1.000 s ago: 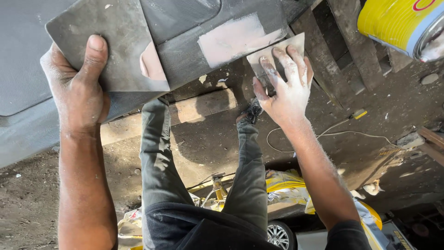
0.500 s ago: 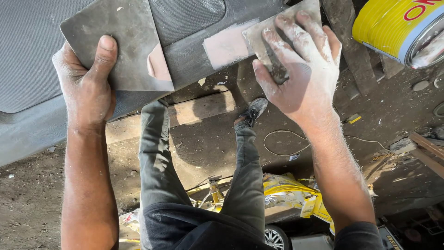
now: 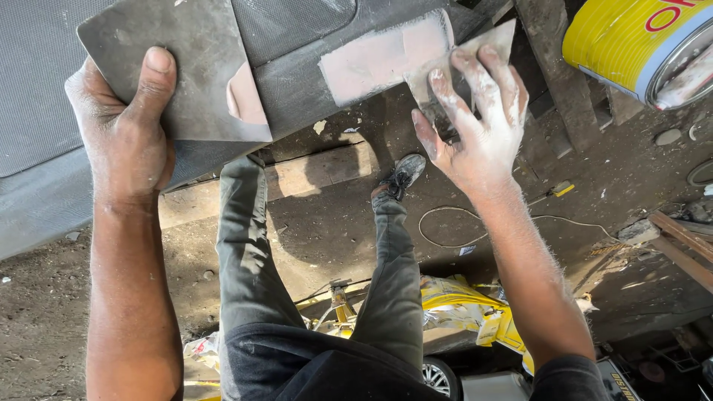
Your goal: The person mixes a substance in a yellow can using a putty knife, then applies the mixture to a grey car bumper. They proceed to sand the applied area with a sanding block to smooth the surface.
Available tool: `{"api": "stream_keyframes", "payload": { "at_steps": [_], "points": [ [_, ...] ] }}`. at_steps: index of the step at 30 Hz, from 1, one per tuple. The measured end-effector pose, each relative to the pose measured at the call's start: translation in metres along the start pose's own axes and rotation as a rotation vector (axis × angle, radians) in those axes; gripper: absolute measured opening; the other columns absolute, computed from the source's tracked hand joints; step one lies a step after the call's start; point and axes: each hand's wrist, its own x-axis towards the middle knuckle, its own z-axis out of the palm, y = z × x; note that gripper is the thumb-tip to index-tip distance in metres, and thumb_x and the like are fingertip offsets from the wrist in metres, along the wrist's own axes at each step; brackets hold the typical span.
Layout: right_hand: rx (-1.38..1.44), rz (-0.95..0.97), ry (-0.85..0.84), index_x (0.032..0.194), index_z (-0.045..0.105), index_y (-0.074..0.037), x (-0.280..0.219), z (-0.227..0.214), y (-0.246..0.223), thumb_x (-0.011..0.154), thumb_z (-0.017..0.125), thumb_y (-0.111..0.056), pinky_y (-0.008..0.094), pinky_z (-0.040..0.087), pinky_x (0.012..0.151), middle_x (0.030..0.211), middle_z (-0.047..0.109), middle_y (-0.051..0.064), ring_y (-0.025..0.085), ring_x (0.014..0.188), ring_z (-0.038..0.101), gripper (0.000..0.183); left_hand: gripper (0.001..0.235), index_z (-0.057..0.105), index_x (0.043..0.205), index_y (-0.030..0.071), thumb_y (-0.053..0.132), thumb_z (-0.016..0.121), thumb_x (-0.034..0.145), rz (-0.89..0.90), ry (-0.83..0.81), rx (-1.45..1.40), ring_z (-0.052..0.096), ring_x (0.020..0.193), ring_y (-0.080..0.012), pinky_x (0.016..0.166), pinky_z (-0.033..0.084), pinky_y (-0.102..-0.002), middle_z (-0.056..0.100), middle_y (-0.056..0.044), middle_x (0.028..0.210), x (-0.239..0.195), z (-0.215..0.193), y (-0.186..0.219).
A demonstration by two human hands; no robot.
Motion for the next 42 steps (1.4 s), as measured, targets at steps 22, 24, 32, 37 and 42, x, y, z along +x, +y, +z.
{"api": "stream_keyframes", "payload": {
  "at_steps": [22,24,32,37,42],
  "points": [
    [0.02,0.005,-0.092,0.129,0.072,-0.009,0.073,-0.047,-0.056,0.096,0.086,-0.025,0.053,0.037,0.114,0.144,0.058,0.01,0.036,0.142,0.048,0.039,0.035,0.068,0.121,0.0,0.034,0.07,0.112,0.006,0.002,0.151,0.07,0.102,-0.0132,0.096,0.059,-0.033,0.074,-0.008,0.109,0.0,0.002,0.004],
    [0.025,0.012,-0.103,0.129,0.072,-0.009,0.072,-0.044,-0.056,0.097,0.088,-0.026,0.054,0.037,0.113,0.143,0.058,0.01,0.037,0.141,0.048,0.039,0.037,0.068,0.121,0.002,0.037,0.071,0.111,0.022,0.001,0.168,0.07,0.103,-0.0128,0.096,0.059,-0.034,0.074,-0.007,0.11,0.001,0.005,0.008],
    [0.029,0.005,-0.02,0.139,0.071,-0.016,0.024,-0.008,-0.034,0.097,0.089,-0.027,0.053,0.038,0.118,0.15,0.053,0.007,0.035,0.147,0.043,0.047,0.032,0.068,0.125,0.002,0.032,0.072,0.115,0.072,-0.048,0.066,0.069,0.1,-0.0104,0.095,0.058,-0.031,0.075,-0.005,0.115,0.0,0.002,0.0],
    [0.057,-0.011,0.046,0.141,0.071,-0.016,-0.002,0.016,-0.021,0.099,0.089,-0.027,0.054,0.039,0.122,0.152,0.052,0.009,0.038,0.148,0.042,0.046,0.028,0.069,0.127,0.001,0.027,0.073,0.116,0.062,-0.032,0.03,0.067,0.101,-0.0093,0.096,0.056,-0.029,0.074,-0.005,0.112,-0.001,0.0,-0.004],
    [0.012,0.037,-0.006,0.136,0.072,-0.015,-0.042,0.029,-0.014,0.098,0.088,-0.029,0.054,0.039,0.119,0.149,0.054,0.01,0.038,0.145,0.043,0.043,0.027,0.068,0.125,0.001,0.026,0.073,0.114,0.048,-0.042,-0.01,0.067,0.1,-0.0098,0.095,0.056,-0.028,0.074,-0.005,0.111,0.002,0.007,0.004]
  ]
}}
